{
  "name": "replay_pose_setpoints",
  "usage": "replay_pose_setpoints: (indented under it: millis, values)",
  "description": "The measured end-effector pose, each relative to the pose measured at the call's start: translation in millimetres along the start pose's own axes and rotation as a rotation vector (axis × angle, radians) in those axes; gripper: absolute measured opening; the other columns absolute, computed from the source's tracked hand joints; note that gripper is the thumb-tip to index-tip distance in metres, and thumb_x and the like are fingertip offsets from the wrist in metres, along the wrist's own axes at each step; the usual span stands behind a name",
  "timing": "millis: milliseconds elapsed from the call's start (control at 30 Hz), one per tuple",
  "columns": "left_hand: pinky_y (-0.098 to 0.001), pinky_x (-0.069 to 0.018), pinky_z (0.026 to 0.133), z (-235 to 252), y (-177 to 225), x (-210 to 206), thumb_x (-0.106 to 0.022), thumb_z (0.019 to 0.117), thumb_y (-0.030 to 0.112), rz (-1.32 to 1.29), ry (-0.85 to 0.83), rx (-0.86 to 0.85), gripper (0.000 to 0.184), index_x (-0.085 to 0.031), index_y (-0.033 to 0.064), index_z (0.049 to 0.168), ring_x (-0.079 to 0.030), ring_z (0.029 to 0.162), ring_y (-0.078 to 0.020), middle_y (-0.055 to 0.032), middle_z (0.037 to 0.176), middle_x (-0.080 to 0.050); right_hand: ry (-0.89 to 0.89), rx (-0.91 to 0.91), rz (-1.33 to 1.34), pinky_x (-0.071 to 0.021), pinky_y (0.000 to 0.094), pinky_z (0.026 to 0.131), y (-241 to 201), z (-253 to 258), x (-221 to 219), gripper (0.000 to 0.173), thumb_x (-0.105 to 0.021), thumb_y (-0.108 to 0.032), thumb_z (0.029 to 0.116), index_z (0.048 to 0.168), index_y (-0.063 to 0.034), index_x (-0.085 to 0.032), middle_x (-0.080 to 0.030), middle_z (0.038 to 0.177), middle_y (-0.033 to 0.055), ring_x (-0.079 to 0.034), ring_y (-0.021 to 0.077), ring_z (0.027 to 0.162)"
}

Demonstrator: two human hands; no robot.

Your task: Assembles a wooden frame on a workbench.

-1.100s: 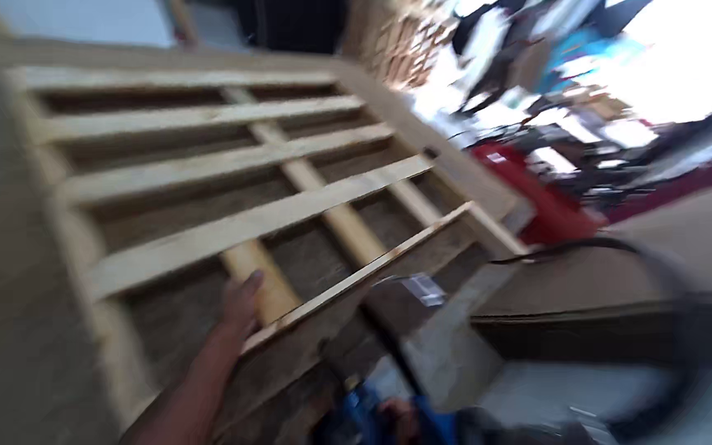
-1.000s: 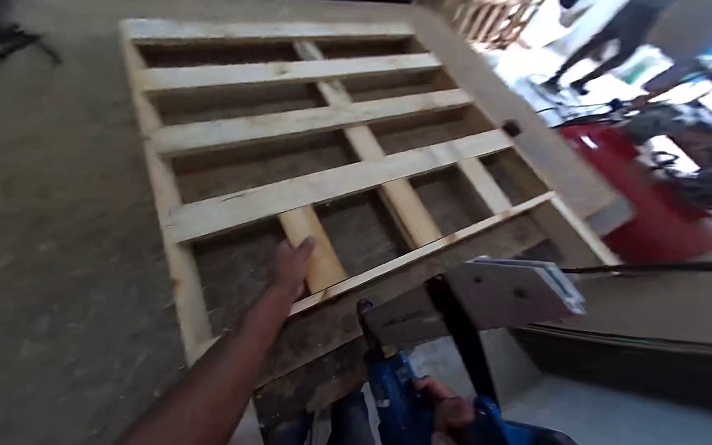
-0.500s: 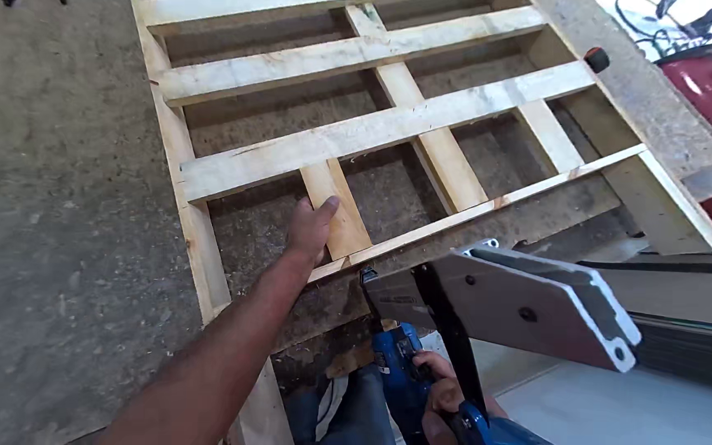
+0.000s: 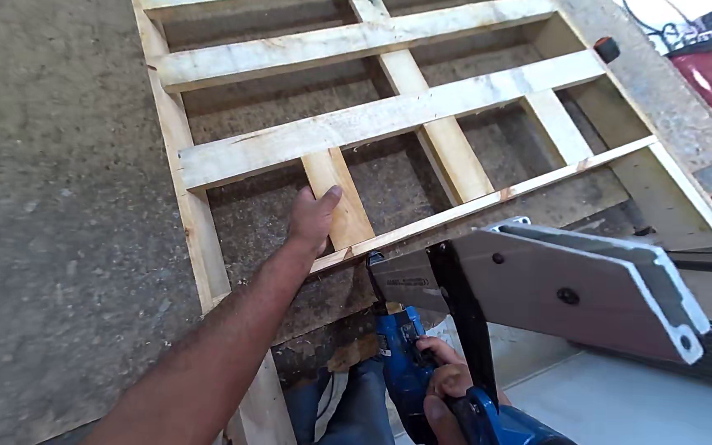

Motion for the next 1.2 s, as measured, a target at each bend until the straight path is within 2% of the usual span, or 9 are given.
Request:
replay_pose_setpoints:
  millis: [233, 367, 433, 533, 600, 700, 900, 1033, 1200]
  values:
    - [-0.0456, -0.0654, 0.08, 0, 1, 0, -0.067, 0.101, 0.023, -0.011, -0.007, 0.016, 0.037, -0.057, -0.0004, 0.128, -0.076, 0.091, -0.0281, -0.0178, 0.106, -0.074, 0.002, 0.01, 0.02, -0.0472, 0.0488, 0.113, 1, 1, -5, 0.016, -0.074, -0.015, 0.0896, 0.104, -0.0149, -0.067, -0.073, 0.108, 0.0073, -0.061, 0.0307, 0.125]
    - [-0.0457, -0.0654, 0.08, 0, -1, 1, -0.067, 0.1013, 0.023, -0.017, -0.012, 0.022, 0.037, -0.057, -0.0001, 0.129, -0.076, 0.092, -0.0285, -0.0176, 0.106, -0.073, 0.042, 0.013, -0.041, -0.0502, 0.0504, 0.109, 1, -2, -4, 0.015, -0.075, -0.019, 0.0894, 0.102, -0.0168, -0.067, -0.073, 0.098, 0.0038, -0.067, 0.0278, 0.114]
    - [-0.0467, -0.0653, 0.081, 1, -3, 2, -0.066, 0.1016, 0.023, -0.022, -0.016, 0.019, 0.038, -0.056, -0.0002, 0.131, -0.075, 0.093, -0.0287, -0.0179, 0.108, -0.073, 0.041, -0.012, -0.055, -0.05, 0.0489, 0.11, 0, -4, -3, 0.017, -0.075, -0.02, 0.0897, 0.105, -0.0176, -0.068, -0.073, 0.103, 0.0038, -0.067, 0.0257, 0.115]
    - [-0.0467, -0.0653, 0.081, 2, -2, 1, -0.066, 0.1016, 0.023, -0.029, -0.023, 0.018, 0.039, -0.056, -0.0002, 0.131, -0.075, 0.094, -0.0285, -0.0178, 0.108, -0.073, 0.005, -0.048, -0.009, -0.0488, 0.0462, 0.111, 1, -8, -2, 0.019, -0.075, -0.02, 0.0915, 0.109, -0.0158, -0.068, -0.07, 0.123, 0.0092, -0.061, 0.0294, 0.128]
    - [-0.0464, -0.0653, 0.082, 2, -2, 2, -0.066, 0.1016, 0.022, -0.034, -0.021, 0.024, 0.038, -0.057, -0.0002, 0.131, -0.075, 0.094, -0.0285, -0.0179, 0.108, -0.073, -0.002, -0.052, 0.01, -0.0504, 0.046, 0.11, -2, -7, -4, 0.018, -0.075, -0.018, 0.0908, 0.107, -0.0152, -0.068, -0.07, 0.125, 0.011, -0.06, 0.0311, 0.128]
    - [-0.0466, -0.0653, 0.082, 2, -3, 2, -0.066, 0.1015, 0.022, -0.044, -0.026, 0.041, 0.039, -0.056, 0.0002, 0.132, -0.075, 0.094, -0.0289, -0.0181, 0.109, -0.073, -0.017, -0.035, 0.023, -0.0474, 0.0534, 0.113, -1, -10, -3, 0.02, -0.076, -0.016, 0.0902, 0.108, -0.0132, -0.069, -0.071, 0.122, 0.0135, -0.059, 0.0372, 0.13]
    - [-0.0462, -0.0656, 0.081, 4, -4, 4, -0.07, 0.099, 0.022, -0.035, -0.024, 0.034, 0.043, -0.055, -0.0001, 0.132, -0.076, 0.093, -0.029, -0.0182, 0.108, -0.073, 0.004, -0.018, 0.003, -0.0476, 0.0531, 0.113, 1, -11, -12, 0.018, -0.075, -0.017, 0.091, 0.108, -0.0144, -0.068, -0.072, 0.117, 0.0103, -0.061, 0.0343, 0.126]
    - [-0.0459, -0.0655, 0.081, 4, -4, 3, -0.069, 0.0993, 0.021, -0.031, -0.03, 0.025, 0.041, -0.055, -0.0002, 0.131, -0.076, 0.093, -0.029, -0.0181, 0.108, -0.073, -0.003, -0.015, 0.011, -0.0488, 0.0534, 0.111, 1, -10, -12, 0.019, -0.075, -0.016, 0.0904, 0.108, -0.0136, -0.067, -0.071, 0.119, 0.0125, -0.06, 0.0369, 0.128]
    - [-0.0454, -0.0653, 0.081, 5, -2, 3, -0.069, 0.0998, 0.02, -0.043, -0.033, 0.037, 0.042, -0.053, -0.0004, 0.133, -0.075, 0.093, -0.0287, -0.0183, 0.109, -0.073, -0.027, -0.01, -0.003, -0.0473, 0.0518, 0.113, 3, -8, -6, 0.017, -0.074, -0.019, 0.0922, 0.108, -0.0159, -0.068, -0.073, 0.104, 0.0042, -0.067, 0.0256, 0.115]
Point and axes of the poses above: each hand's wrist, its own z-axis towards the middle knuckle, its own x-axis out of the back of the hand, y = z × x, the point moved 1 cm from there along z, towards the middle knuckle
